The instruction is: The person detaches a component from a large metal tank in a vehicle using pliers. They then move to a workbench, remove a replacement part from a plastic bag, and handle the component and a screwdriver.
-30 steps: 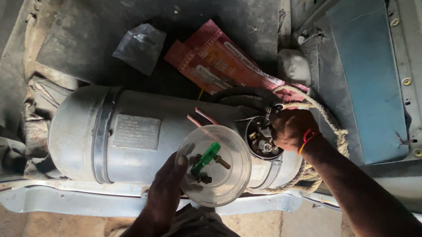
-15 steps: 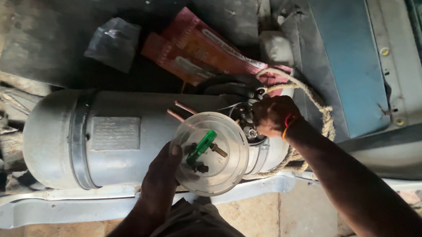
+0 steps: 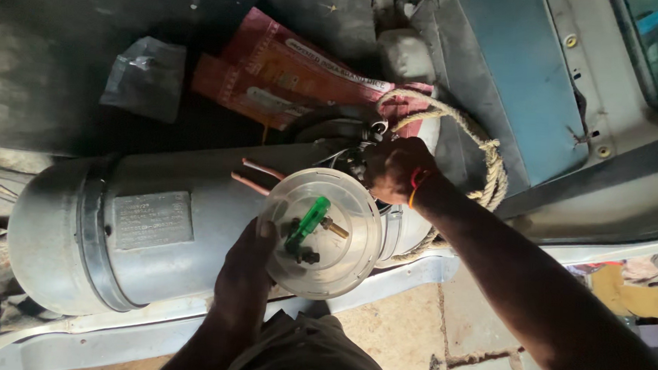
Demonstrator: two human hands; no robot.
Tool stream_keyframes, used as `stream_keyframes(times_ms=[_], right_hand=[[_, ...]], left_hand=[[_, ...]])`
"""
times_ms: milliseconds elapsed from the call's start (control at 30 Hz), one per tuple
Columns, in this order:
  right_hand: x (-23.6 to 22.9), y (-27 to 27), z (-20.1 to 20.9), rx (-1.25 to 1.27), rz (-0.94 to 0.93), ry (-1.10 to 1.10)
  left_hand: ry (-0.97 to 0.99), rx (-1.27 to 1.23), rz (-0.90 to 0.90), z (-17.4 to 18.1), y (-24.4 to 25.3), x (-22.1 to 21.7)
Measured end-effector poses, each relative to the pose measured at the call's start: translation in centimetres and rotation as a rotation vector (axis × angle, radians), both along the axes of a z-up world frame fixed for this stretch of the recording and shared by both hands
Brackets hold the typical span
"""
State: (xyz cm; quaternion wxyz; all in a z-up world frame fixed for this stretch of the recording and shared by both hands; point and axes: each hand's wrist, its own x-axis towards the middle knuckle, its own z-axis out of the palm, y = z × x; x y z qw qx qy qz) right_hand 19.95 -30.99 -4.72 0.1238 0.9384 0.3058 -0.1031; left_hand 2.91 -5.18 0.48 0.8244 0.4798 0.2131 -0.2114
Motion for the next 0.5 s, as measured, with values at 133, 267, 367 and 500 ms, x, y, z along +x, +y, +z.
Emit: stream_keyframes(times_ms=[133, 267, 367, 500], right_hand=[[-0.3, -0.9, -0.2, -0.036, 0.261, -0.183], [-0.6, -1.8, -0.1, 0.113, 0.354, -0.334], [-0.9, -1.2, -0.4, -0.054, 0.445, -0.242], [0.3, -0.6, 0.2, -0.016, 0.147, 0.024]], left_hand=[[-0.036, -0.016, 0.011, 0.7, -0.3, 0.1], [0.016, 0.074, -0.004, 0.8, -0.6, 0.4], [0.006, 0.08, 0.02, 0.3, -0.7, 0.2], [-0.1, 0.057, 0.016, -0.8, -0.4, -0.7]])
